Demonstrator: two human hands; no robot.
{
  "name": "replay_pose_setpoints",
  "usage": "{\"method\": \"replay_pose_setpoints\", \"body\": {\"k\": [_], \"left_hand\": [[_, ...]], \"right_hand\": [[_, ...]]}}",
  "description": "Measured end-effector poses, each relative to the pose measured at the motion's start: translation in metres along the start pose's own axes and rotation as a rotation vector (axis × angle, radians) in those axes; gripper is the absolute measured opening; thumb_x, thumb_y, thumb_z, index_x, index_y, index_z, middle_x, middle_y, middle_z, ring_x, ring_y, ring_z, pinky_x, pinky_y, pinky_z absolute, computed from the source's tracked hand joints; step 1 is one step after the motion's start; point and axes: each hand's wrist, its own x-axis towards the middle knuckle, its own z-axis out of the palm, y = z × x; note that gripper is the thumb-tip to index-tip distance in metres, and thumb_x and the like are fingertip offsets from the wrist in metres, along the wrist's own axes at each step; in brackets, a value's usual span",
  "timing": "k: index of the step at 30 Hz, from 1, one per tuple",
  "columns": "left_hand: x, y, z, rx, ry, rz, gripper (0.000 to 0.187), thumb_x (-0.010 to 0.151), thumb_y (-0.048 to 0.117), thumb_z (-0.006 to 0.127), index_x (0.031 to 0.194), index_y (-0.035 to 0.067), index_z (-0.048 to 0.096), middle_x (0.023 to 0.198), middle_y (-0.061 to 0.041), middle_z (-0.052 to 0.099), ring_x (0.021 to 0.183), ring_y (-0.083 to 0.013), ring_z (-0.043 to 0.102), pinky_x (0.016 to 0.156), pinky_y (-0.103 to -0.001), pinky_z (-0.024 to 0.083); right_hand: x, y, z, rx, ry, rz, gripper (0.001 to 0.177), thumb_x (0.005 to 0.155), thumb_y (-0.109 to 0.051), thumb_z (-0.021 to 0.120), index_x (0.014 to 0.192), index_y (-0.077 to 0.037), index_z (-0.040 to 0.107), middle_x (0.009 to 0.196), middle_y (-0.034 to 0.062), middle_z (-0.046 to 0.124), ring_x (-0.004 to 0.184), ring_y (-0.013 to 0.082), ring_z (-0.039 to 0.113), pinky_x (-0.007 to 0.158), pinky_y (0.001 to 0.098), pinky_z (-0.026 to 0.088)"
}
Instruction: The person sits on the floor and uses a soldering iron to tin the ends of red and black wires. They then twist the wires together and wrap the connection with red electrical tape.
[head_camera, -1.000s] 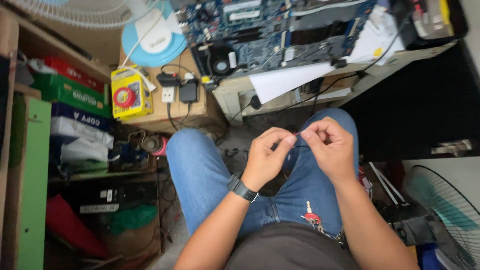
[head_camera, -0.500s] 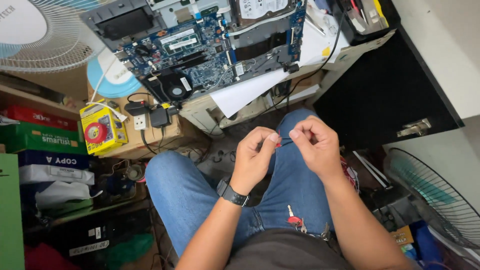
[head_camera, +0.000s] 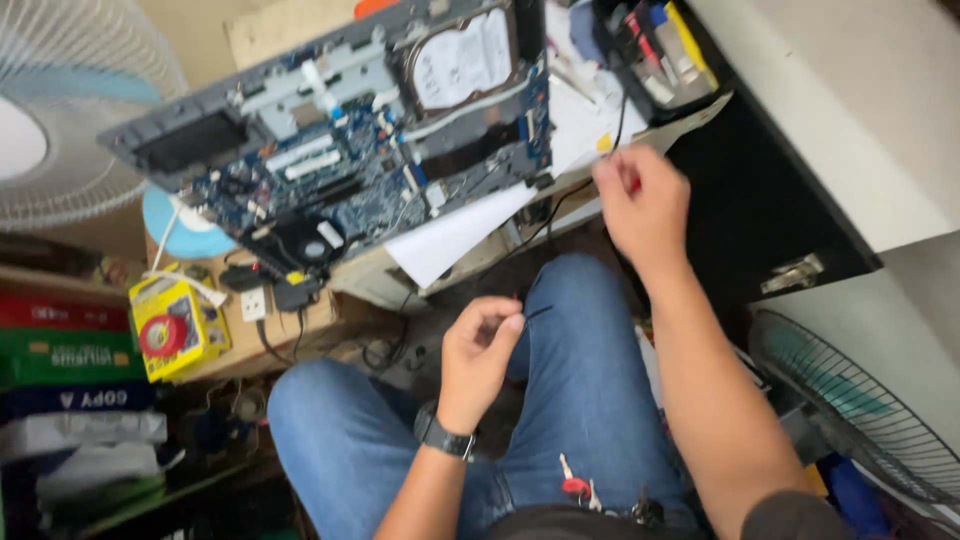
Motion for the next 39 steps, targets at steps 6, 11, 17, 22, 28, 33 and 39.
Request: {"method": "replay_pose_setpoints", "body": {"k": [6,11,17,22,28,33,39], "left_hand": [[-0.005,-0.007,-0.004,-0.125,-0.076,-0.063,0.029,0.111,0.021,0.072,0.136,0.007,0.077,0.124,-0.013,0.087,0.113,-0.0171,0.08,0.095,-0.032,0.07],[-0.004,-0.006,-0.015,-0.194,-0.069,-0.093,0.033,0.116,0.017,0.058,0.143,0.005,0.073,0.126,-0.015,0.084,0.098,-0.0193,0.078,0.07,-0.028,0.057],[-0.005,-0.014,-0.026,-0.307,-0.065,-0.093,0.038,0.116,0.016,0.055,0.149,0.002,0.068,0.127,-0.017,0.078,0.092,-0.0192,0.075,0.065,-0.027,0.052],[-0.015,-0.004,-0.037,-0.396,-0.029,-0.095,0.039,0.117,0.015,0.053,0.15,0.0,0.066,0.129,-0.019,0.076,0.088,-0.0208,0.075,0.065,-0.025,0.05],[-0.024,0.016,-0.047,-0.427,-0.059,-0.146,0.04,0.116,0.014,0.049,0.15,0.002,0.066,0.126,-0.014,0.075,0.086,-0.0192,0.075,0.064,-0.025,0.048],[-0.031,0.023,-0.053,-0.446,-0.081,-0.161,0.039,0.115,0.011,0.048,0.146,0.003,0.069,0.124,-0.014,0.073,0.086,-0.0202,0.072,0.065,-0.025,0.047],[-0.033,0.017,-0.057,-0.456,-0.067,-0.15,0.037,0.116,0.016,0.053,0.146,0.002,0.07,0.121,-0.013,0.076,0.082,-0.0174,0.072,0.063,-0.023,0.047]], "right_hand": [[0.112,0.037,0.062,-0.45,-0.35,0.062,0.028,0.116,-0.014,0.06,0.113,-0.005,0.087,0.107,0.0229,0.075,0.095,0.046,0.071,0.076,0.059,0.058],[0.137,-0.016,0.046,-0.352,-0.565,0.248,0.032,0.113,-0.012,0.056,0.131,-0.005,0.082,0.122,0.025,0.073,0.116,0.0486,0.071,0.093,0.0605,0.063],[0.132,0.026,0.076,-0.255,-0.423,-0.027,0.039,0.104,-0.002,0.067,0.138,-0.004,0.086,0.125,0.0254,0.085,0.115,0.0482,0.077,0.103,0.0596,0.06],[0.131,0.057,0.092,-0.381,-0.336,-0.16,0.013,0.1,-0.015,0.077,0.109,-0.013,0.087,0.084,0.0268,0.079,0.08,0.0572,0.073,0.069,0.0638,0.055],[0.132,0.053,0.089,-0.603,-0.438,-0.167,0.02,0.108,-0.009,0.068,0.102,-0.001,0.085,0.078,0.0294,0.075,0.07,0.0556,0.073,0.066,0.0667,0.064],[0.127,0.053,0.084,-0.637,-0.421,-0.161,0.023,0.119,-0.008,0.075,0.097,-0.002,0.082,0.08,0.0184,0.077,0.075,0.0421,0.077,0.071,0.0566,0.07],[0.129,0.058,0.072,-0.325,-0.343,-0.294,0.013,0.105,-0.005,0.068,0.096,-0.006,0.078,0.078,0.0144,0.073,0.073,0.0353,0.068,0.07,0.0462,0.05]]}}
